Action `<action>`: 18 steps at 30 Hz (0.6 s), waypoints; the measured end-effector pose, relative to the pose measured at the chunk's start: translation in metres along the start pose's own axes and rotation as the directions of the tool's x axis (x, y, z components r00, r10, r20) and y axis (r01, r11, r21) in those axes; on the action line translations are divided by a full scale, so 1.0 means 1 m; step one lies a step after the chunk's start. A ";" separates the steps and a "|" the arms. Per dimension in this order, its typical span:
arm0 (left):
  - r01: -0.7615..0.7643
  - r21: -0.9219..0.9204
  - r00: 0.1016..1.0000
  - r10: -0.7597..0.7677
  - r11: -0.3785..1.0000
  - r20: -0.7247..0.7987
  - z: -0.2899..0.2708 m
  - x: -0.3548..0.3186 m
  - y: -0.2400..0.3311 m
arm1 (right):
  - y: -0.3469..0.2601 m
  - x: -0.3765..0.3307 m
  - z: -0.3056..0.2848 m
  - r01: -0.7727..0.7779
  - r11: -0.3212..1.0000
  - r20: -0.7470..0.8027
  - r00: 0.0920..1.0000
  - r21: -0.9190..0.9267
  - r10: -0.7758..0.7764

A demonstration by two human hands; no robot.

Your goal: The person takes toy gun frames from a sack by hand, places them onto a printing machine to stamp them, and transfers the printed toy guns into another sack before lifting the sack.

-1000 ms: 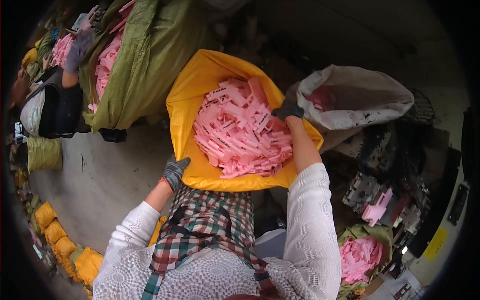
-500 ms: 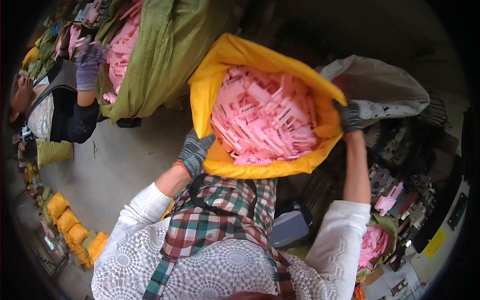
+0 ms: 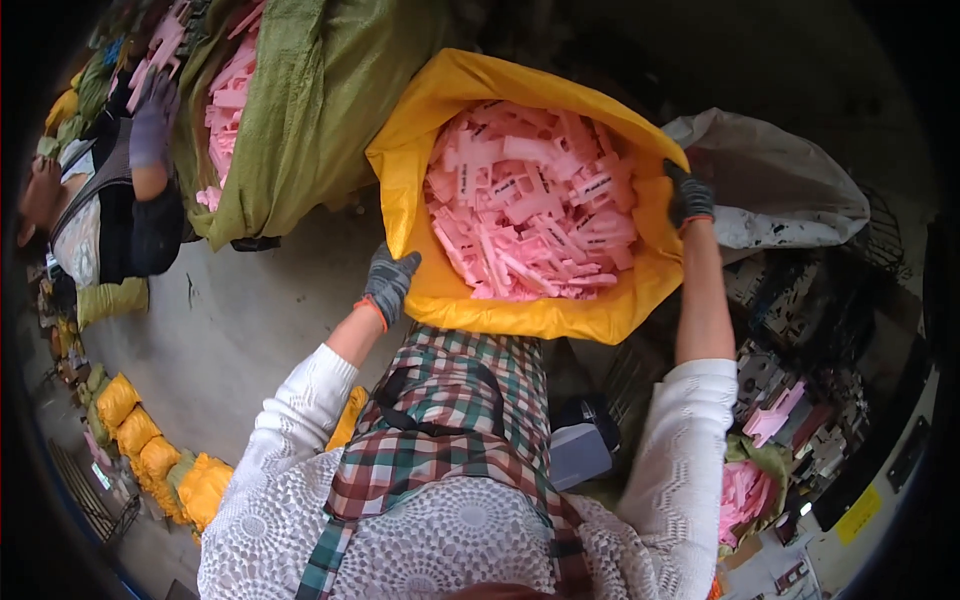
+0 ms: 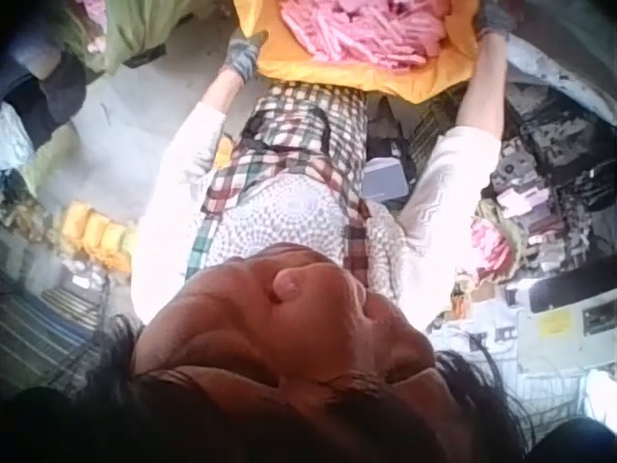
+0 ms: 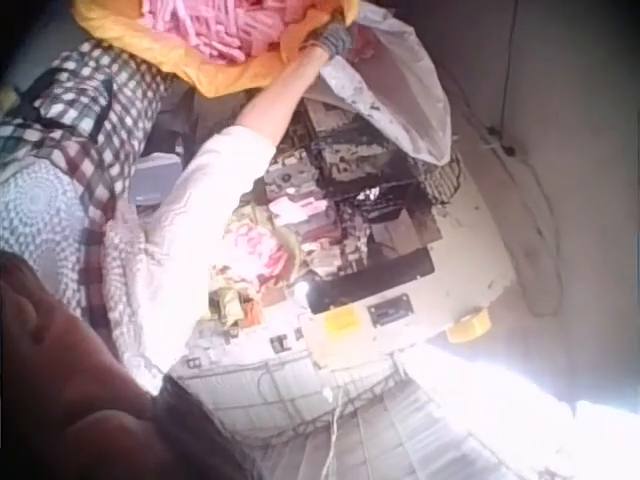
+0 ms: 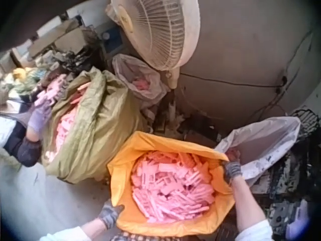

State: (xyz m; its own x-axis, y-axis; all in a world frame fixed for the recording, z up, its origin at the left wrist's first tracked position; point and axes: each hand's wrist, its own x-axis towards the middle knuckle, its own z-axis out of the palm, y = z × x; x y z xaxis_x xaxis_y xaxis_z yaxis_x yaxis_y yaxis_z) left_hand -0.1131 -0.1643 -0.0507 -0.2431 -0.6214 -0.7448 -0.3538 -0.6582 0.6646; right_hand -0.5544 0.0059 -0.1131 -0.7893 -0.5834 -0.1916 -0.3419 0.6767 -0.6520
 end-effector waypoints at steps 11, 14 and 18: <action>-0.210 0.128 0.970 0.222 0.969 -0.097 -0.021 0.007 -0.022 | -0.099 -0.043 0.017 0.430 0.893 -0.593 0.688 -0.130 -0.418; -0.260 0.127 0.964 0.265 0.957 -0.022 0.005 -0.010 -0.013 | -0.104 -0.089 0.081 0.357 0.929 0.095 0.926 0.100 -0.366; -0.142 -0.239 0.976 0.176 0.961 0.125 0.002 -0.015 -0.010 | -0.047 -0.095 0.149 0.007 0.970 0.110 0.994 -0.242 0.020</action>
State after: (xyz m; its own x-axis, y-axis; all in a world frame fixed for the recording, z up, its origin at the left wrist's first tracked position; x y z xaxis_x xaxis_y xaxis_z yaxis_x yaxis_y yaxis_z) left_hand -0.1075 -0.1480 -0.0463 -0.4126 -0.6691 -0.6182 -0.0896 -0.6455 0.7585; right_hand -0.3875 -0.0379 -0.1732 -0.7352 -0.6153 -0.2844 -0.4605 0.7612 -0.4566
